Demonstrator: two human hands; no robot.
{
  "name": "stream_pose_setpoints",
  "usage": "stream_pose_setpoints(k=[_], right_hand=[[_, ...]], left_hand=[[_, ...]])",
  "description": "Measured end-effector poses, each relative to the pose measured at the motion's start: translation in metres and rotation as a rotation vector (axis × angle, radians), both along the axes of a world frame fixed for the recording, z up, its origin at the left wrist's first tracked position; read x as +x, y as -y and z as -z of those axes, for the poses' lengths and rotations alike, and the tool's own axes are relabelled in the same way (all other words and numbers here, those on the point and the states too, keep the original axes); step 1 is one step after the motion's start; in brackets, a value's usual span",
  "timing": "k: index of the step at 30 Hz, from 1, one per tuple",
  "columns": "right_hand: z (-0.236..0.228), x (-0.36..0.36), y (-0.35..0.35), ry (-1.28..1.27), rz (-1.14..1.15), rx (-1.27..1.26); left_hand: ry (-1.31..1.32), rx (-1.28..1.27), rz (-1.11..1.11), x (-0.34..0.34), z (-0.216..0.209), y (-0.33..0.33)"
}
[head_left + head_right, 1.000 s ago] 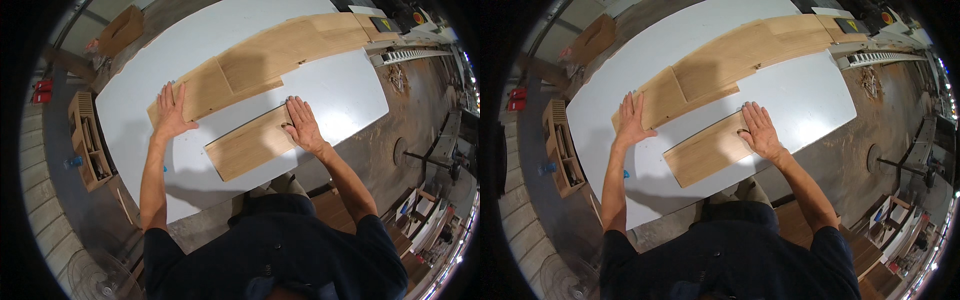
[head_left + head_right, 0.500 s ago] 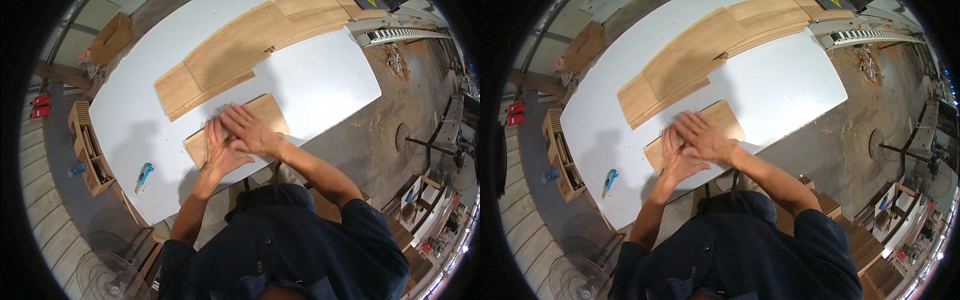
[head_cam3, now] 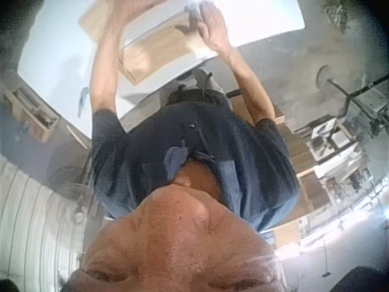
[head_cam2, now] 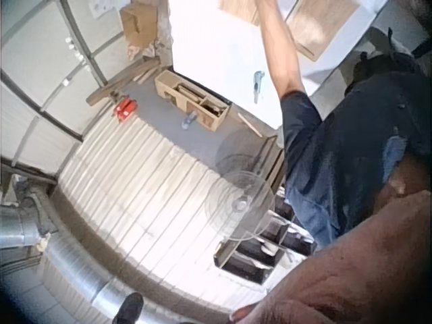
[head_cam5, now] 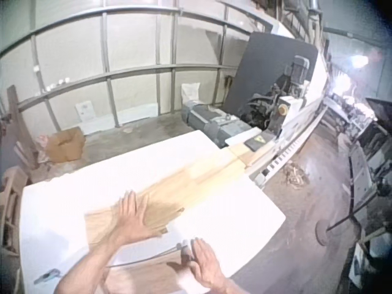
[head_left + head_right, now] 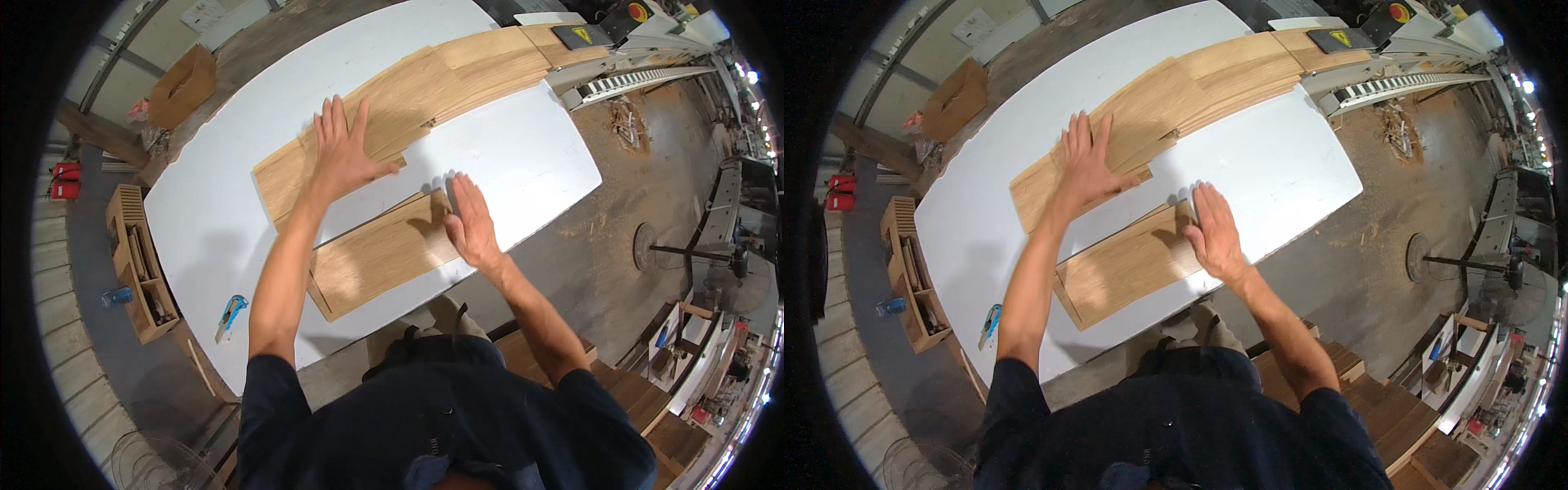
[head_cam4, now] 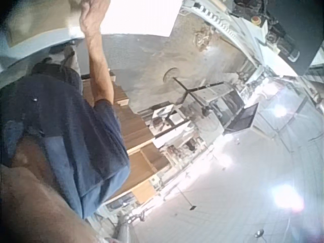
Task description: The person stacks several thin wooden boards on a white table, then carries the stack to a large wooden structure and places them onto a notched section, repeating the process with more boards and using a scraper-like tool to align edges.
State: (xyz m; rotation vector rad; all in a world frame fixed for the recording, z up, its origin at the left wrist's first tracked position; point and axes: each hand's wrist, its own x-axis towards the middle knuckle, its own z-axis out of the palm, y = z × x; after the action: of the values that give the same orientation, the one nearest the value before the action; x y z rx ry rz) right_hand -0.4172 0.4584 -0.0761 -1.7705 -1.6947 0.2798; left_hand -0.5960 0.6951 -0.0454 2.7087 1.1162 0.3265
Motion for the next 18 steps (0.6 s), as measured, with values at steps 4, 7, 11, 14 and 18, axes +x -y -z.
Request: stream_pose_setpoints(k=[4, 7, 11, 14, 18], right_hand=[[-0.005, -0.001, 0.033, -0.104, 0.079, -0.018], [-0.023, -0.003, 0.045, -0.089, 0.06, 0.074], [-0.046, -0.042, 0.035, -0.1, -0.189, 0.14], [-0.032, -0.087, 0.0, -0.033, -0.318, 0.061], [0.002, -0.086, -0.03, 0.206, -0.359, -0.088]], left_hand=[[-0.048, -0.19, 0.002, 0.013, -0.018, -0.032], [0.012, -0.038, 0.003, -0.012, -0.038, 0.013], [-0.125, -0.107, 0.065, -0.078, -0.033, 0.122], [0.085, -0.196, 0.158, -0.102, 0.007, 0.177], [0.051, -0.128, 0.178, -0.097, 0.008, 0.182]])
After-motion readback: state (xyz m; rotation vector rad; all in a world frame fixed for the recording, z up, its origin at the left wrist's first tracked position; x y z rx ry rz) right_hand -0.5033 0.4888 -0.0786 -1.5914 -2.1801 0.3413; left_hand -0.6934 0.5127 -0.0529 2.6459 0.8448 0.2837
